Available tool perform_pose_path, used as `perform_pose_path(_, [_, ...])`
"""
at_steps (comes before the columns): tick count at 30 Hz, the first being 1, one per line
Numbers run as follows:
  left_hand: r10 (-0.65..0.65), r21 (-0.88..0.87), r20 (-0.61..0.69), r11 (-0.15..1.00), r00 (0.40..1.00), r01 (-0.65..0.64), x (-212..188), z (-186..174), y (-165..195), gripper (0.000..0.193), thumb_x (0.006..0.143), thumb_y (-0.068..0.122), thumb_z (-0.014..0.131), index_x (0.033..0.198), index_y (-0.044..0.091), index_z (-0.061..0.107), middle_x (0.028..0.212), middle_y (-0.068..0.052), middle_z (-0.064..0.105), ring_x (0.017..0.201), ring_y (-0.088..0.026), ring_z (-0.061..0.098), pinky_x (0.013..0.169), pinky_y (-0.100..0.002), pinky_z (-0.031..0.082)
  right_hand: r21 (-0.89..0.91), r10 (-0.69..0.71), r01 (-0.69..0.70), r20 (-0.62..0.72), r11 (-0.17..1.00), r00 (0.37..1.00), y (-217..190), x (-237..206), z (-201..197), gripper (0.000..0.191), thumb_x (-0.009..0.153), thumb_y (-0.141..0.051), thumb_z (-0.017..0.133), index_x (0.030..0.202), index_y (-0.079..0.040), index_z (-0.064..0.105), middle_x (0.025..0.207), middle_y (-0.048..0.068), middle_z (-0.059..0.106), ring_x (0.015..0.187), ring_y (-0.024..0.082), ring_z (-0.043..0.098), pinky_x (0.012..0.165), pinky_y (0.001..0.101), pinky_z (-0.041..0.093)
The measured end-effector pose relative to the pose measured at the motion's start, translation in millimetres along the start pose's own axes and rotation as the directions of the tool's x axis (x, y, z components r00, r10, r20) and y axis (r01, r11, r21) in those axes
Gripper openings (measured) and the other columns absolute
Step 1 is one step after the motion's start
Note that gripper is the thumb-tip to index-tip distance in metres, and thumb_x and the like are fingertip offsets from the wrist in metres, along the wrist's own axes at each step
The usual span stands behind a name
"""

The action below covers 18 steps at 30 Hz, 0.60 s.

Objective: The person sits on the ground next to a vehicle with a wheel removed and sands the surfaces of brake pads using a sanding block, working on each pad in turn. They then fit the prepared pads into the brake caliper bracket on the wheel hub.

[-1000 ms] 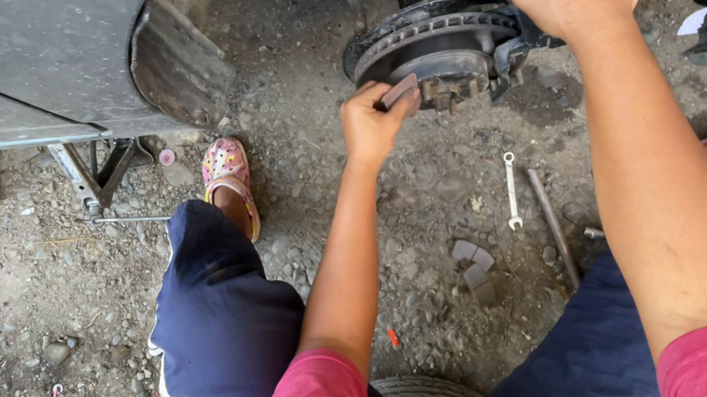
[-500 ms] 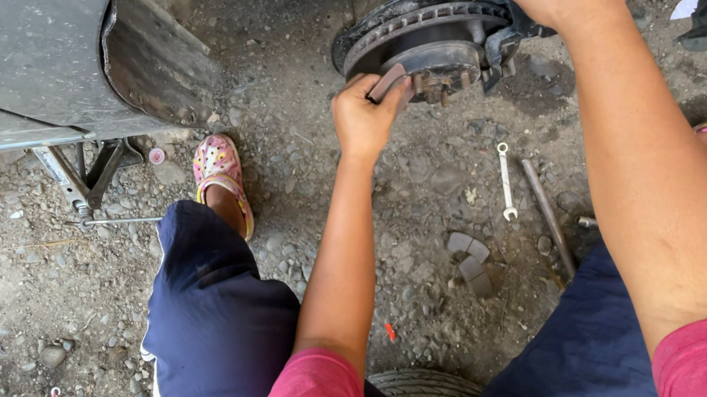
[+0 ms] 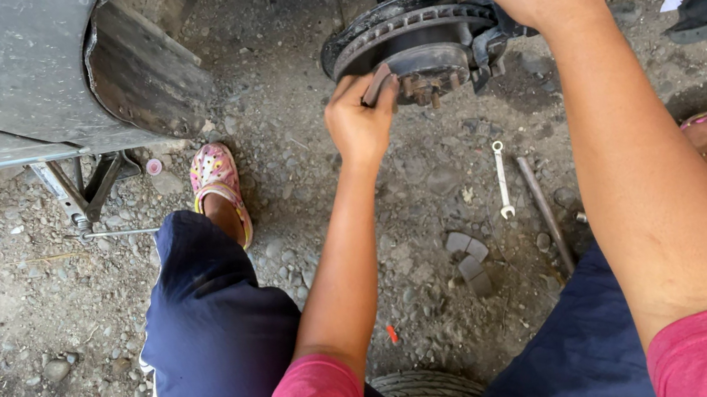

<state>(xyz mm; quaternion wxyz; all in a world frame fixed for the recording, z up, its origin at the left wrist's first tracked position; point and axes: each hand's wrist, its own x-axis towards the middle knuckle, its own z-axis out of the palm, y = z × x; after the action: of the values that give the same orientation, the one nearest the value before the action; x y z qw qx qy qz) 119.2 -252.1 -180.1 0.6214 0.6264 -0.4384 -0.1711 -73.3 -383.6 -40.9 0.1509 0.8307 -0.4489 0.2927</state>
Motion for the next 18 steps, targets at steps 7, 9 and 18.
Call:
perform_pose_path(7, [0.036, -0.006, 0.028, 0.999, 0.999, -0.036, -0.1, 3.5, -0.7, 0.016, 0.081, 0.012, 0.081, 0.094, 0.004, 0.077, 0.087, -0.010, 0.071, 0.075, -0.025, 0.073, 0.068, -0.035, 0.055, -0.035, 0.100, -0.098, 0.050, 0.995, 0.994, -1.5, 5.4, 0.3, 0.066, 0.089, -0.049, 0.083, 0.133, -0.004, 0.062, 0.126, 0.025, 0.062, 0.120, 0.044, 0.056, 0.095, 0.0580, 0.042])
perform_pose_path(9, [0.019, 0.007, 0.070, 1.000, 0.997, -0.020, 0.2, 2.6, -1.8, 0.015, 0.082, 0.012, 0.079, 0.095, 0.005, 0.077, 0.087, -0.010, 0.071, 0.075, -0.026, 0.073, 0.069, -0.036, 0.055, -0.033, 0.106, -0.105, 0.046, 0.994, 0.993, -2.2, 5.2, -1.3, 0.070, 0.088, -0.048, 0.083, 0.138, -0.005, 0.061, 0.129, 0.024, 0.061, 0.122, 0.043, 0.054, 0.096, 0.0578, 0.041])
perform_pose_path(18, [-0.006, 0.035, 0.057, 0.999, 0.998, 0.004, -1.1, 5.1, -2.6, 0.017, 0.084, 0.014, 0.081, 0.097, 0.004, 0.077, 0.086, -0.012, 0.068, 0.074, -0.027, 0.070, 0.066, -0.037, 0.054, -0.037, 0.147, -0.144, 0.085, 0.989, 0.986, -4.2, 8.3, -3.1, 0.072, 0.090, -0.053, 0.085, 0.141, -0.009, 0.058, 0.131, 0.022, 0.059, 0.124, 0.042, 0.053, 0.099, 0.0575, 0.040])
